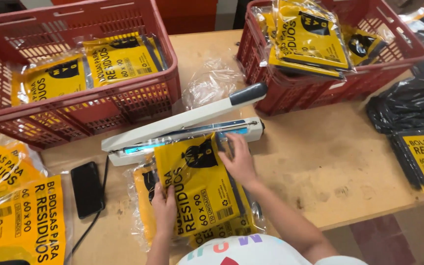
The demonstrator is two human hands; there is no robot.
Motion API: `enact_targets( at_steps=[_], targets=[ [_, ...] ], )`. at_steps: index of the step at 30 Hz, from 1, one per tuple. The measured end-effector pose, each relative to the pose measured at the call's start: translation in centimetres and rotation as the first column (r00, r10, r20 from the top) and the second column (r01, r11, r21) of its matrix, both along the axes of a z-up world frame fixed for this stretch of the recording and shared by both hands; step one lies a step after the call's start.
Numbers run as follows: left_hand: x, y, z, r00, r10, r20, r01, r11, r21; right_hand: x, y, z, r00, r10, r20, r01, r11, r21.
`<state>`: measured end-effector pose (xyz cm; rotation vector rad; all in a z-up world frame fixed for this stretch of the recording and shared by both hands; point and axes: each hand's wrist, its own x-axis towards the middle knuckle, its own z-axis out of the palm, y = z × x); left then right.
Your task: The person is using a manual heat sealer to seal the edges of plastic bags and then sorting them into plastic crates.
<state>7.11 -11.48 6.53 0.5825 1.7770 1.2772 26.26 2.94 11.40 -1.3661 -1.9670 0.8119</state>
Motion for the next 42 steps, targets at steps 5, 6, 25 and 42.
enact_targets(
  at_steps=[5,6,25,42],
  targets=[
    [1.2,-1.7,0.8,0.994,0.063,0.092,-0.066,0.997,0.033,1.8,-5.2,0.8,0.952,-0.294,-0.081,0.153,0.690,-0.707],
    [1.4,-1.9,1.1,0.994,0.076,0.074,-0.082,0.994,0.073,2.4,-6.1,0.3,0.958,-0.285,-0.027,0.151,0.585,-0.796],
    [2.2,-0.2,9.6,0.951,-0.142,-0.275,0.147,0.989,-0.001,19.3,16.9,22.8,0.851,-0.428,-0.305,0.492,0.853,0.175],
    [-2.8,0.1,-1.9,0.967,-0.072,-0.244,0.006,0.966,-0.260,3.8,1.2,-6.4,0.989,-0.143,-0.048,0.105,0.882,-0.460]
  ],
)
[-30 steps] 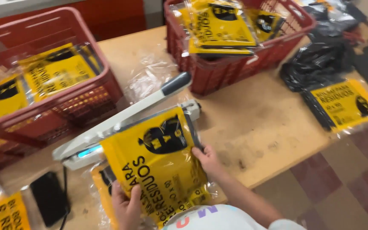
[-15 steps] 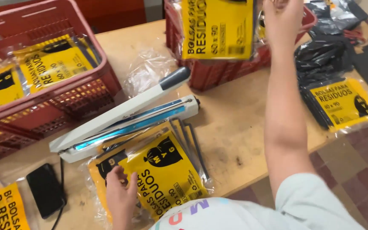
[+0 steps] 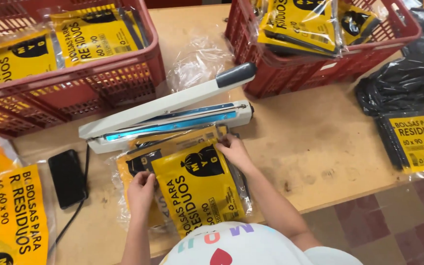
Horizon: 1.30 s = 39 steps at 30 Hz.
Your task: The person is using a manual heat sealer to seal the edges of plastic bags and then sorting them into plastic crates.
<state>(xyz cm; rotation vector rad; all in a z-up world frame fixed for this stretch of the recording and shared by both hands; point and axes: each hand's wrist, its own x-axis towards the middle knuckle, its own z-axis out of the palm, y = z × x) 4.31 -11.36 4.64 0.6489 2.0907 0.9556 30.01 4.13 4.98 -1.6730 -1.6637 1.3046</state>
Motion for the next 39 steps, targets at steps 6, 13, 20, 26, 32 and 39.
enact_targets(
  at_steps=[6,13,20,26,32,39],
  targets=[
    [-2.2,3.6,-1.5,0.994,0.107,-0.030,-0.087,0.916,0.392,-2.2,2.5,-1.1,0.983,-0.116,-0.139,0.130,0.987,0.098],
    [-4.0,8.2,-4.1,0.946,0.201,-0.254,-0.104,0.932,0.348,-4.2,7.9,-4.2,0.966,-0.092,0.241,0.059,0.988,0.141],
    [-2.9,9.0,-4.4,0.930,0.300,-0.214,-0.242,0.935,0.260,-6.9,6.9,2.5,0.895,-0.098,0.436,-0.232,0.733,0.639],
    [-2.5,9.3,-4.2,0.926,0.339,-0.169,-0.283,0.916,0.285,-11.7,11.8,9.2,0.863,0.063,0.502,-0.505,0.070,0.860],
    [-3.9,10.1,-5.6,0.916,0.361,-0.173,-0.300,0.905,0.303,-12.9,11.6,14.9,0.602,0.445,0.663,-0.708,0.682,0.185],
    [-4.5,9.3,-4.8,0.947,0.309,-0.088,-0.280,0.929,0.241,-11.8,15.2,2.5,0.649,0.509,0.566,-0.629,0.777,0.022]
  ],
)
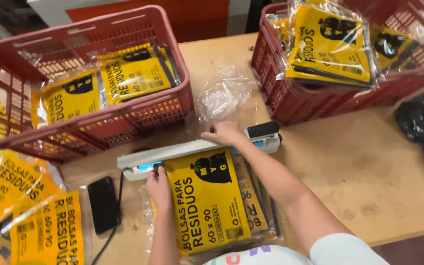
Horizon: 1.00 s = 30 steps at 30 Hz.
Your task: The person is using a manual heat sealer to seal the edges of plastic bags and then sorting them into plastic crates.
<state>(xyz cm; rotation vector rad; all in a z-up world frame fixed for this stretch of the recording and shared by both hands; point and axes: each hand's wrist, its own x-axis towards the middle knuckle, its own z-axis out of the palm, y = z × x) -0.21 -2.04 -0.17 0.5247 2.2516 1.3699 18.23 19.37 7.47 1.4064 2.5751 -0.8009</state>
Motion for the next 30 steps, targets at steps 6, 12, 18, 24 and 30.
enact_targets(
  at_steps=[6,12,18,24,30],
  targets=[
    [1.8,-1.0,8.9,0.969,-0.160,0.189,0.213,0.929,-0.304,-0.8,-1.3,4.3,0.982,-0.089,0.168,0.099,0.994,-0.050],
    [4.2,-1.7,12.4,0.941,-0.212,0.264,0.326,0.776,-0.539,-0.7,-0.9,2.2,0.992,-0.056,0.116,0.053,0.998,0.029],
    [4.7,-2.6,9.9,0.947,-0.274,0.169,0.317,0.707,-0.632,-0.5,-0.8,0.9,0.995,-0.059,0.081,0.052,0.995,0.084],
    [4.8,-2.7,9.6,0.934,-0.322,0.154,0.342,0.682,-0.647,-0.6,-0.7,0.7,0.995,-0.081,0.065,0.077,0.995,0.067],
    [5.0,-3.4,9.9,0.904,-0.410,0.117,0.370,0.616,-0.696,-0.5,-0.8,0.6,0.994,-0.100,0.044,0.095,0.992,0.086]
  ],
)
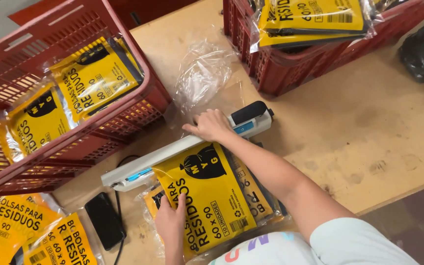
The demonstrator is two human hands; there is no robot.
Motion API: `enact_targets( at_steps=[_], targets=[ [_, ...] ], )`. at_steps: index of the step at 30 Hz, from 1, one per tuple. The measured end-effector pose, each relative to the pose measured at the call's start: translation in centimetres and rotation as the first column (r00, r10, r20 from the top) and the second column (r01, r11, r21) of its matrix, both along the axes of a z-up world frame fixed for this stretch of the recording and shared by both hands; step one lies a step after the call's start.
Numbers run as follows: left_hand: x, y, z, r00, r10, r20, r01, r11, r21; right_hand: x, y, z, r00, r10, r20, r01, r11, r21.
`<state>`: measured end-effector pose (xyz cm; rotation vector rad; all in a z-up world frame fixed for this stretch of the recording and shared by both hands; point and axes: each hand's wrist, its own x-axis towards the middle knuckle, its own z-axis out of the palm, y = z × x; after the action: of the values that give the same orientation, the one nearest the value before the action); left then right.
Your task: The person is using a manual heat sealer to seal the edges of plastic bags and then sorting them into plastic crates.
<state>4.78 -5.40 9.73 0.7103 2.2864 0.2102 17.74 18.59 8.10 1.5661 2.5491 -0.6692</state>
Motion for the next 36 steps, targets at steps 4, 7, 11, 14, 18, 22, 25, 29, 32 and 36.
enact_targets(
  at_steps=[4,7,11,14,18,22,25,29,32,36],
  targets=[
    [0.4,-0.5,0.1,1.000,0.009,-0.001,-0.009,0.999,0.031,-0.1,0.0,0.0,0.999,0.022,0.024,-0.022,1.000,0.007],
    [0.7,-0.8,1.0,0.999,0.029,0.040,-0.033,0.993,0.110,-0.1,0.0,0.0,0.999,0.035,0.032,-0.036,0.998,0.043],
    [0.6,-1.3,1.2,0.996,0.047,0.079,-0.060,0.984,0.165,0.6,-0.4,-0.5,0.977,0.143,-0.157,-0.106,0.969,0.224],
    [0.2,-1.7,0.4,0.995,0.043,0.087,-0.058,0.981,0.185,1.2,-1.2,0.1,0.900,0.294,-0.323,-0.143,0.897,0.419],
    [0.2,-2.1,-0.2,0.993,0.061,0.100,-0.084,0.966,0.244,2.6,-4.0,3.6,0.760,0.533,-0.372,-0.103,0.664,0.740],
    [1.5,-3.1,-0.2,0.988,0.078,0.133,-0.126,0.906,0.405,5.2,-9.1,4.8,0.694,0.492,-0.526,-0.049,0.761,0.647],
    [1.5,-4.3,-3.9,0.997,0.044,0.062,-0.072,0.812,0.579,7.6,-12.8,2.5,0.730,0.344,-0.591,0.038,0.842,0.538],
    [2.9,-6.4,-5.4,0.961,0.015,0.276,-0.223,0.634,0.741,10.1,-17.5,2.0,0.675,-0.393,-0.624,0.307,0.919,-0.246],
    [4.3,-7.7,-4.2,0.936,0.005,0.352,-0.293,0.565,0.772,11.3,-20.8,1.9,0.505,-0.700,-0.505,0.304,0.692,-0.655],
    [4.9,-8.5,-2.7,0.932,-0.026,0.362,-0.307,0.478,0.823,13.2,-23.7,-6.6,0.159,-0.761,-0.629,0.144,0.648,-0.747]
  ],
)
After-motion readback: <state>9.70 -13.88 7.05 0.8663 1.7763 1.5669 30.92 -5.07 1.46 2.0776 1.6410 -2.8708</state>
